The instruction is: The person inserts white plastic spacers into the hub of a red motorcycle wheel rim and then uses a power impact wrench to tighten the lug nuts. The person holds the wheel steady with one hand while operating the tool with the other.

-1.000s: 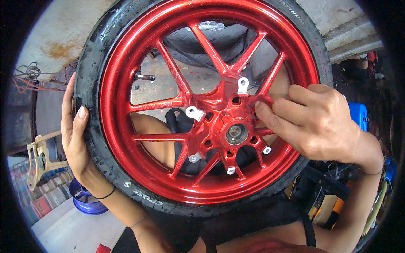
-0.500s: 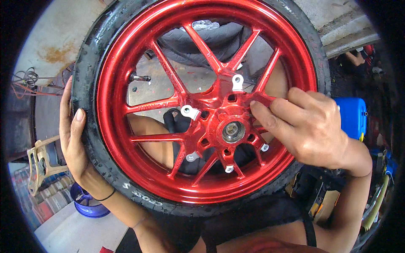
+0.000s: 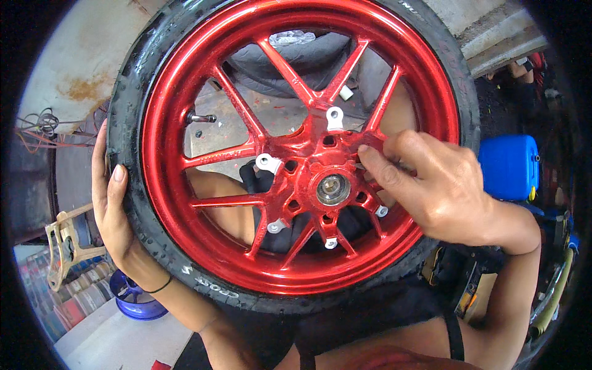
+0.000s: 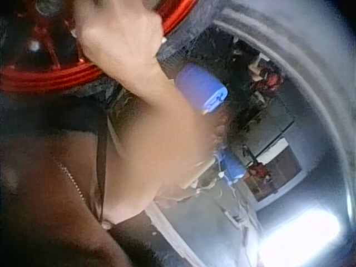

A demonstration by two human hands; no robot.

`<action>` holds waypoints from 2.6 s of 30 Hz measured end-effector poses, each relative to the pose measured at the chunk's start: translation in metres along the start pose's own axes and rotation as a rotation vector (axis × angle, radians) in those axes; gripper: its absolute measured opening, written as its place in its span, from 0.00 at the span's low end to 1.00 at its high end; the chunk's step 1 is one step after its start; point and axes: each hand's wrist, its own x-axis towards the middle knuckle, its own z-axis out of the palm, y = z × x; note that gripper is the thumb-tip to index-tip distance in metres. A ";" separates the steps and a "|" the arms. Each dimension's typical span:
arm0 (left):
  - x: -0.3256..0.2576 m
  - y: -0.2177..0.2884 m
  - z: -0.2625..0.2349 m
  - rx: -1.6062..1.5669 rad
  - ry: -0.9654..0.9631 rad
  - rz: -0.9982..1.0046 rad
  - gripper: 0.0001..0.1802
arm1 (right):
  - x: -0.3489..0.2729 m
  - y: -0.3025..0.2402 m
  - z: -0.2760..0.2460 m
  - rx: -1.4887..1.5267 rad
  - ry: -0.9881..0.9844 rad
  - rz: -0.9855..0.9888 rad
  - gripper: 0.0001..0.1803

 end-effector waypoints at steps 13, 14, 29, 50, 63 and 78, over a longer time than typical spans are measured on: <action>0.002 -0.003 -0.002 0.070 -0.014 0.005 0.35 | -0.012 0.001 0.014 0.145 0.127 0.054 0.28; 0.003 -0.008 -0.002 0.076 -0.007 0.005 0.35 | -0.014 0.001 0.017 0.167 0.136 0.066 0.28; 0.002 -0.006 -0.006 0.079 -0.009 -0.001 0.35 | -0.026 0.001 0.027 0.229 0.136 0.036 0.24; 0.000 -0.004 -0.003 0.040 0.024 -0.004 0.35 | -0.020 -0.005 0.029 0.159 0.209 -0.001 0.21; -0.001 -0.005 -0.004 0.019 0.039 -0.037 0.35 | -0.025 -0.008 0.032 0.016 0.192 -0.044 0.26; 0.000 -0.004 -0.001 0.080 0.022 0.000 0.35 | -0.026 -0.015 0.032 0.134 0.197 0.062 0.26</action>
